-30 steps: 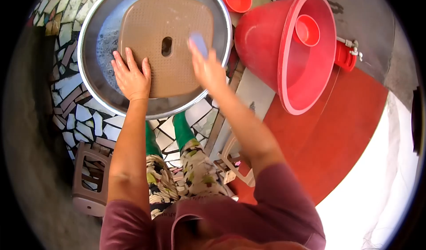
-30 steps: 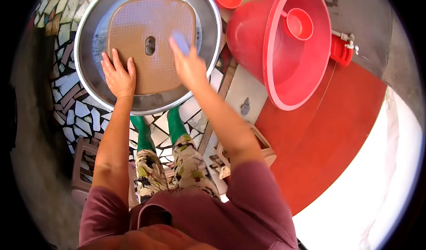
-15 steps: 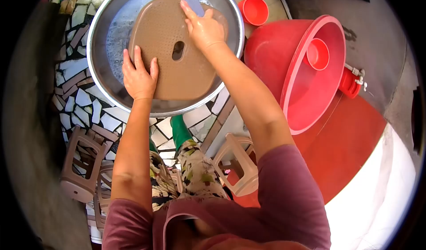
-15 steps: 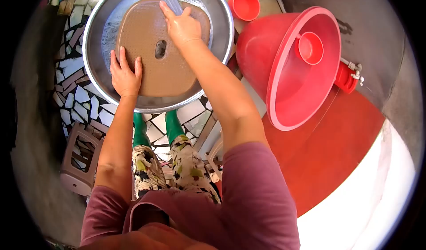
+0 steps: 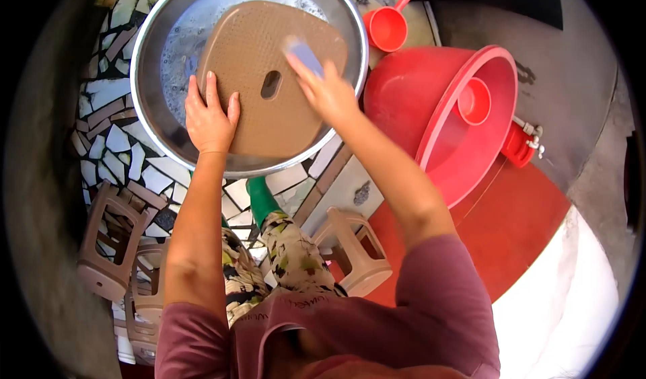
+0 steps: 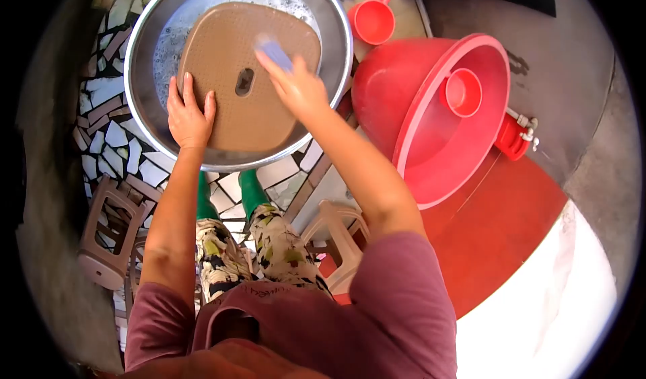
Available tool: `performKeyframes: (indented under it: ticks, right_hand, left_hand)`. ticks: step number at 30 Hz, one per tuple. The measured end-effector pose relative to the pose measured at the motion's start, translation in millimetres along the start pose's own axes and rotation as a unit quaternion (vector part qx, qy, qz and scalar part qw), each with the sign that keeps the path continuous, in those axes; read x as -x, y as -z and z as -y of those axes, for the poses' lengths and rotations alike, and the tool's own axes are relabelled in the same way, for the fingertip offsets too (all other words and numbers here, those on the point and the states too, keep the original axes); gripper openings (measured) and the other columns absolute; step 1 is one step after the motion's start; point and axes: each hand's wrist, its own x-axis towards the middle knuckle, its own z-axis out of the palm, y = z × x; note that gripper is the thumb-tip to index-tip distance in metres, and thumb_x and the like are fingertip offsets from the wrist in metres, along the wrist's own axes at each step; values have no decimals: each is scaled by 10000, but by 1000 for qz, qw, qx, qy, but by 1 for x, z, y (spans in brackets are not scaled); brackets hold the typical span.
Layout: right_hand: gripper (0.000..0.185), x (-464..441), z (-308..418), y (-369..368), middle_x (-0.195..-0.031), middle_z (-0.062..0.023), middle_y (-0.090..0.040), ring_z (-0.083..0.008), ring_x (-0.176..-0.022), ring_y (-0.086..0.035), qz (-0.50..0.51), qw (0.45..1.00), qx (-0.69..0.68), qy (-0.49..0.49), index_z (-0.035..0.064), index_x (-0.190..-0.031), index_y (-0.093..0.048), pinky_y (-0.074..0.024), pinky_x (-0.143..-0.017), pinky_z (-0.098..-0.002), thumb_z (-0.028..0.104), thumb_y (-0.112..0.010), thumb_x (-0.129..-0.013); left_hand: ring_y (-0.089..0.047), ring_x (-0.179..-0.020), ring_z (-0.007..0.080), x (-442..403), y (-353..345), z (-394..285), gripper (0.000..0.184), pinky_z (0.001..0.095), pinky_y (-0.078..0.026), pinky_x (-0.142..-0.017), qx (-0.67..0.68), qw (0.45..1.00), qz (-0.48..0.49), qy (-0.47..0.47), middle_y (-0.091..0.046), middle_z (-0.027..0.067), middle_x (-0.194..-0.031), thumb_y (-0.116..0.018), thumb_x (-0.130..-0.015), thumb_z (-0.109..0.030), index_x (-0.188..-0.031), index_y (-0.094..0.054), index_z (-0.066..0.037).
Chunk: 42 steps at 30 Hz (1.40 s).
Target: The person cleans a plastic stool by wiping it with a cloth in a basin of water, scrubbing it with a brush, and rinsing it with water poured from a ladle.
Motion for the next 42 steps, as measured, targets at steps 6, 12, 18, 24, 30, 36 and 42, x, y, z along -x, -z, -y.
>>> performKeyframes:
  ticks: [6,12,18,24,30,36,42]
  right_hand:
    - [497,-53,27,15,-933,-211,-499,-372,-625,-611,42,998,25,-24,434,-1330,-428,-530,-608,-447,264,-545,-879]
    - [520,-31,1,-31,-921,-185,-526,-360,-620,-608,31,988,-37,-146,503,-1347,-366,-521,-579,-462,328,-549,-893]
    - [515,-67,55,-21,-943,-213,-528,-376,-626,-619,37,976,-46,-209,497,-1368,-342,-529,-595,-456,334,-513,-910]
    - [531,-40,54,-27,-922,-214,-530,-382,-677,-622,43,980,-66,-182,454,-1375,-361,-527,-625,-451,298,-543,-901]
    - [512,-92,96,-15,-883,-212,-522,-374,-594,-607,-24,991,-22,-131,455,-1371,-363,-521,-539,-447,289,-516,-911]
    - [395,-35,68,-10,-944,-215,-528,-374,-672,-632,73,994,-7,-82,472,-1327,-409,-525,-635,-467,385,-448,-944]
    - [404,-37,90,-40,-851,-235,-562,-394,-699,-630,74,990,-85,-88,407,-1327,-428,-515,-642,-472,459,-453,-927]
  left_hand:
    - [-499,-1116,388,1,4,-1,607,438,-472,-886,-6,1000,9,-7,-392,206,-1368,-642,-816,-364,-1346,-430,-157]
    - [-491,-1116,386,-3,1,2,615,444,-462,-890,-6,1000,12,2,-388,209,-1368,-640,-817,-365,-1348,-425,-140]
    - [-494,-1120,375,-1,3,-1,545,444,-447,-915,14,1000,-6,-5,-411,192,-1359,-614,-848,-304,-1341,-444,-144]
    - [-479,-1177,371,2,-5,8,535,428,-414,-976,80,996,-23,6,-443,204,-1340,-565,-862,-140,-1362,-399,-47]
    - [-467,-1207,365,6,-6,10,541,419,-380,-1019,66,997,-22,16,-451,220,-1341,-529,-881,-136,-1367,-363,33]
    - [-443,-1239,366,8,-5,12,557,412,-353,-1035,184,981,-16,59,-446,209,-1363,-468,-917,-222,-1388,-333,43]
    - [-449,-1237,371,10,-8,16,589,413,-366,-1023,226,971,-43,63,-453,220,-1353,-471,-906,-282,-1401,-335,6]
